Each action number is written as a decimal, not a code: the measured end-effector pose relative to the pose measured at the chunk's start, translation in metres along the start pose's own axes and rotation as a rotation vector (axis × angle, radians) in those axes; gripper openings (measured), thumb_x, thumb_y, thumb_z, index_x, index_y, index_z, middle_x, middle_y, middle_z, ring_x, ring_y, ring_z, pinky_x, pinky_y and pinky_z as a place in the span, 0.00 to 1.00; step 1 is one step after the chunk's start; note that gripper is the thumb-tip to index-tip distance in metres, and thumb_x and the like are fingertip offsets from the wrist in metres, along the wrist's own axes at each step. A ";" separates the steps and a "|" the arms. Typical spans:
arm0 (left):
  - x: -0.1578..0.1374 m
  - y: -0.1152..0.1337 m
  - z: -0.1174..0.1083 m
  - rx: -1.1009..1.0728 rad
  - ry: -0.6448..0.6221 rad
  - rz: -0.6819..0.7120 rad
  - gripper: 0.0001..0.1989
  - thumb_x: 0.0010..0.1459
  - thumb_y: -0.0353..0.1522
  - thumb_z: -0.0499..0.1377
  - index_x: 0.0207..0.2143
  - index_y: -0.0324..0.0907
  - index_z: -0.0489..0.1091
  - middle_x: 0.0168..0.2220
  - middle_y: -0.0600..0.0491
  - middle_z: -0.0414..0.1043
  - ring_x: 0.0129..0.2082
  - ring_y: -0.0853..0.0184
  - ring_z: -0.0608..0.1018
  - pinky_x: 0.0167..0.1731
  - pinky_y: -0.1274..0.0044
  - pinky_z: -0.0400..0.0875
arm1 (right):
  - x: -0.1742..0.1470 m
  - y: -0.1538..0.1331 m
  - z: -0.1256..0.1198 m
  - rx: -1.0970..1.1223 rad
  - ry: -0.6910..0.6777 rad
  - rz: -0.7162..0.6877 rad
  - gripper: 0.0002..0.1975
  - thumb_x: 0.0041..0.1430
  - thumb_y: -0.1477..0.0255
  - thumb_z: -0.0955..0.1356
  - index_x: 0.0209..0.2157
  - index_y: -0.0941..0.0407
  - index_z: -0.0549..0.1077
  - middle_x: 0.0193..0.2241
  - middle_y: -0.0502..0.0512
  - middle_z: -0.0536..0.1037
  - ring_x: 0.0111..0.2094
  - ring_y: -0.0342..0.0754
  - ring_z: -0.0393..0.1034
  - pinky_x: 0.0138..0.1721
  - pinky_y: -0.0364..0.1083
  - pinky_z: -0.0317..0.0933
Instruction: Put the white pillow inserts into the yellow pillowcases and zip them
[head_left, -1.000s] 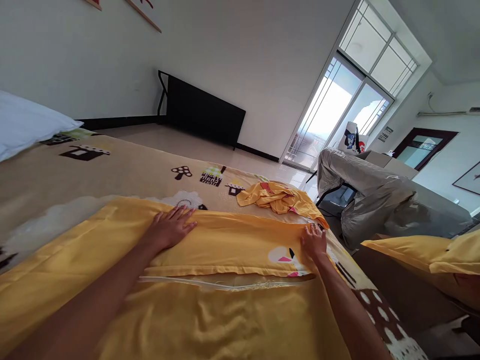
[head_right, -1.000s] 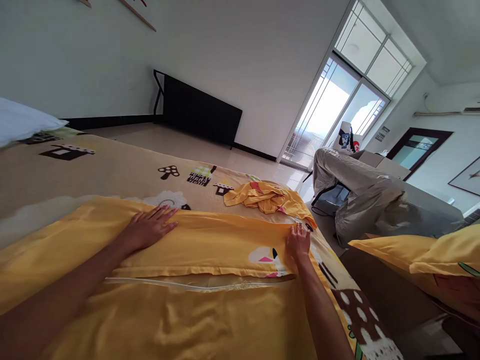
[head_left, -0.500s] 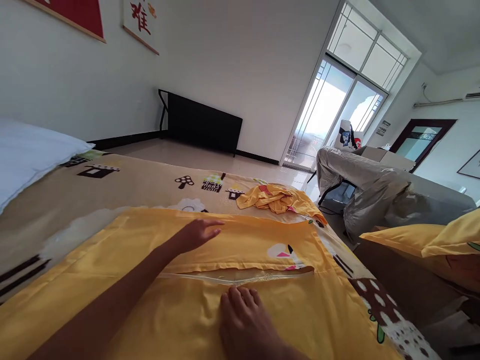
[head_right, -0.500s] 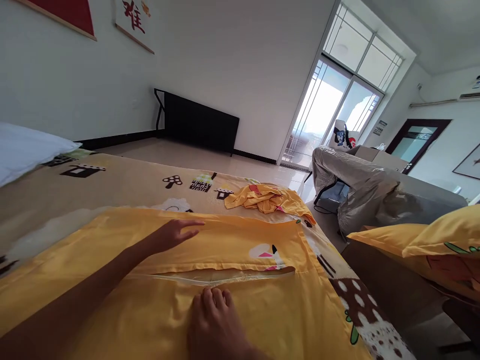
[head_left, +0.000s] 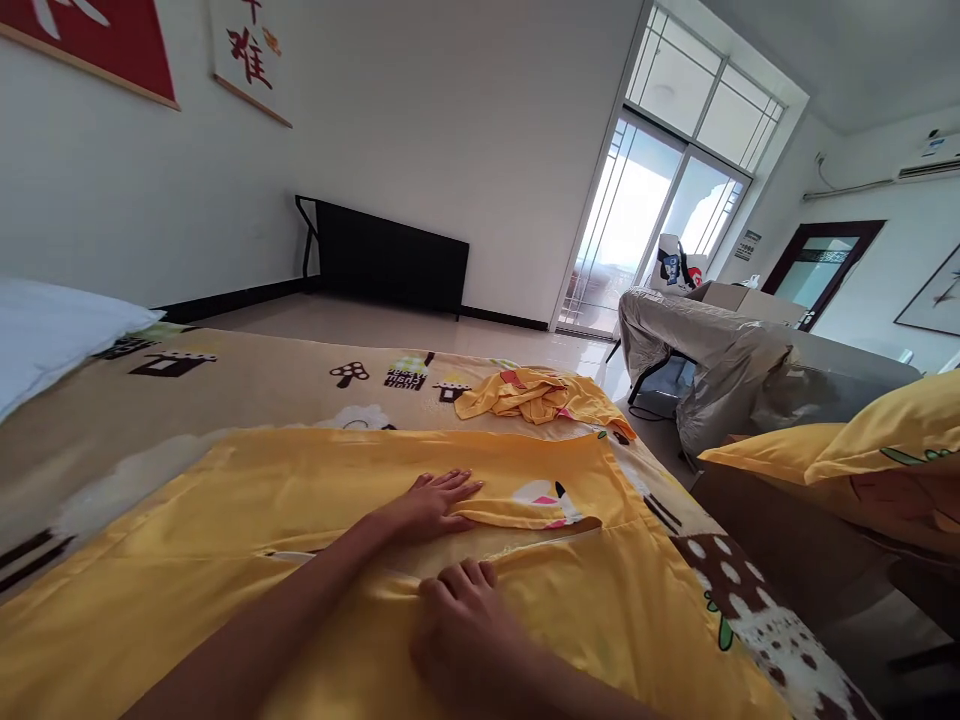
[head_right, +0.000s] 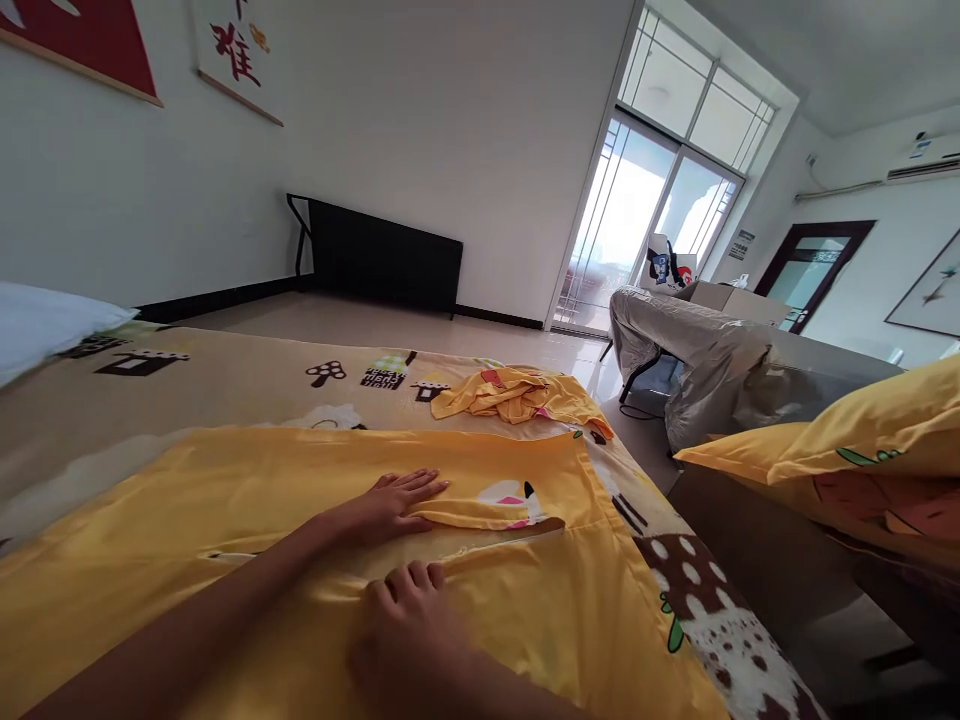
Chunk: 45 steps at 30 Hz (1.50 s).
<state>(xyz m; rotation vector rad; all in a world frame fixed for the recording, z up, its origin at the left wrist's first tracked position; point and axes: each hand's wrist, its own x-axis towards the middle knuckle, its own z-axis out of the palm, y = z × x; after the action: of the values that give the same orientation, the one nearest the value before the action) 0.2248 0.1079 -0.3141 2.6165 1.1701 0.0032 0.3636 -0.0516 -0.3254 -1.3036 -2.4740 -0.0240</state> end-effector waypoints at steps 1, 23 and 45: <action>0.003 -0.003 -0.002 0.017 0.007 -0.043 0.34 0.57 0.53 0.47 0.64 0.54 0.48 0.67 0.50 0.41 0.66 0.58 0.48 0.60 0.58 0.43 | -0.002 -0.002 -0.001 -0.043 -0.003 -0.043 0.13 0.52 0.67 0.66 0.39 0.56 0.66 0.37 0.56 0.72 0.39 0.52 0.64 0.43 0.52 0.61; 0.020 -0.016 -0.029 0.206 0.202 -0.135 0.28 0.50 0.35 0.55 0.56 0.45 0.63 0.59 0.47 0.62 0.59 0.56 0.64 0.54 0.64 0.58 | -0.008 -0.012 -0.010 -0.103 -0.029 -0.234 0.14 0.51 0.64 0.65 0.38 0.57 0.64 0.31 0.54 0.72 0.31 0.50 0.65 0.34 0.49 0.60; 0.016 -0.026 -0.065 -0.052 0.154 -0.149 0.29 0.51 0.48 0.53 0.51 0.40 0.68 0.44 0.49 0.75 0.42 0.64 0.77 0.40 0.79 0.68 | -0.011 -0.016 -0.021 -0.003 -0.092 -0.270 0.16 0.53 0.66 0.64 0.43 0.57 0.65 0.29 0.53 0.73 0.31 0.49 0.66 0.38 0.48 0.58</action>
<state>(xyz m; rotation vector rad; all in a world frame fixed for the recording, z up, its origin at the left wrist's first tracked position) 0.2097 0.1520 -0.2601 2.5149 1.3937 0.2060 0.3628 -0.0727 -0.3066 -0.9827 -2.7116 -0.0344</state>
